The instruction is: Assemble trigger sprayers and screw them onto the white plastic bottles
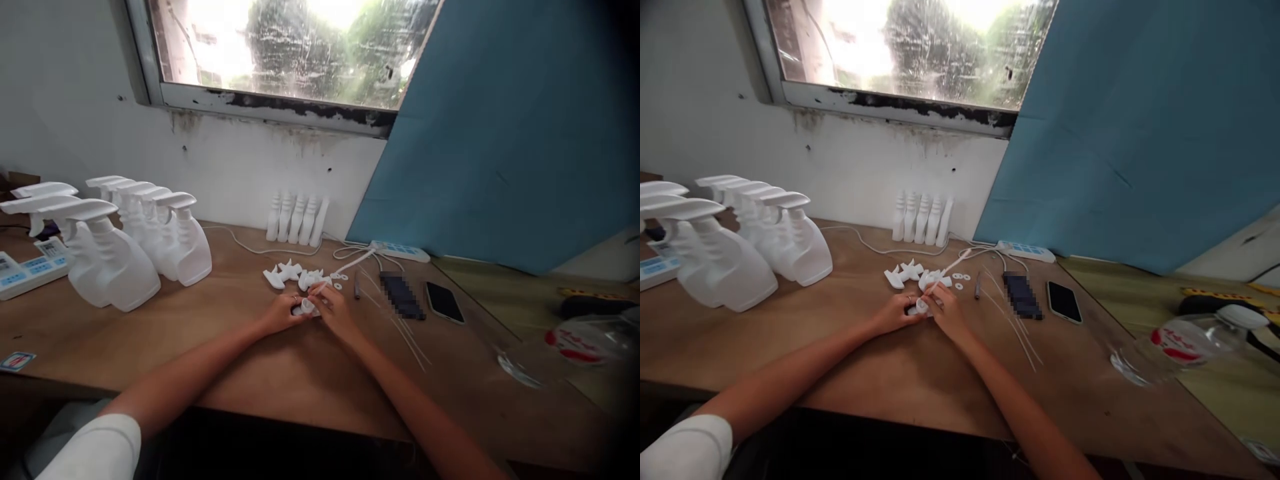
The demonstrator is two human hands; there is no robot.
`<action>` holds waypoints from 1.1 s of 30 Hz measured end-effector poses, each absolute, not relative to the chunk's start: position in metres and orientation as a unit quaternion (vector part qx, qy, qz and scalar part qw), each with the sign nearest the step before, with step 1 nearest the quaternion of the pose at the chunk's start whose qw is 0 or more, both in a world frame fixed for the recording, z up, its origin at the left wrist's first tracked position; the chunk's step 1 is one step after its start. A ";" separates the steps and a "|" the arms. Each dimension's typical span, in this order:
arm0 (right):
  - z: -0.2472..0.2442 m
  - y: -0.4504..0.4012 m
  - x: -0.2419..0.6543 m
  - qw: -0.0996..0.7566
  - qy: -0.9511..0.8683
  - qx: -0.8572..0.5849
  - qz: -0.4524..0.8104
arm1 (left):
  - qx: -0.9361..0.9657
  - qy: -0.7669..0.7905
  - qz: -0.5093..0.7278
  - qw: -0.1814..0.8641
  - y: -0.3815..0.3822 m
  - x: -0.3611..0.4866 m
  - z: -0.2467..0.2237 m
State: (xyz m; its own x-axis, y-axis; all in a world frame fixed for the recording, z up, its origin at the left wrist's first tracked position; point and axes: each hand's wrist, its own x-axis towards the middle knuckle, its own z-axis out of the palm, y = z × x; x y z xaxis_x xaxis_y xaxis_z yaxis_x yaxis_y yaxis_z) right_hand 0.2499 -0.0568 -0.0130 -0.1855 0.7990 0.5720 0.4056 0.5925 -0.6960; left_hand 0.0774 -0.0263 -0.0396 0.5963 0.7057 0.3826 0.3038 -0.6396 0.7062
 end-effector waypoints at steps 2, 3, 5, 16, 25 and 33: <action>-0.010 -0.057 0.247 0.488 -0.737 -0.405 0.232 | 0.842 0.296 0.333 0.305 -0.027 0.078 -0.039; -0.009 -0.057 0.246 0.484 -0.735 -0.406 0.249 | 0.842 0.293 0.333 0.308 -0.027 0.078 -0.038; -0.008 -0.056 0.245 0.474 -0.734 -0.404 0.272 | 0.840 0.291 0.333 0.313 -0.028 0.078 -0.037; -0.016 -0.053 0.246 0.451 -0.767 -0.385 0.245 | 0.832 0.312 0.329 0.319 -0.025 0.078 -0.042; -0.035 -0.054 0.261 0.512 -0.545 -0.401 0.529 | 0.845 0.286 0.360 0.272 -0.028 0.069 -0.015; -0.030 -0.027 0.295 0.701 -0.341 -0.370 0.505 | 0.718 0.511 0.448 0.153 0.112 0.073 0.020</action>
State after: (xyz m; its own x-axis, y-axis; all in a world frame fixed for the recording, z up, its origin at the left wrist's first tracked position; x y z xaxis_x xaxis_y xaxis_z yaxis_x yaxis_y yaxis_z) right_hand 0.2953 -0.0273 -0.0298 0.2571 0.9606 0.1054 -0.4562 0.2168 -0.8630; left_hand 0.0732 0.1123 0.0197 0.0776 0.8700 0.4869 0.5961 -0.4320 0.6768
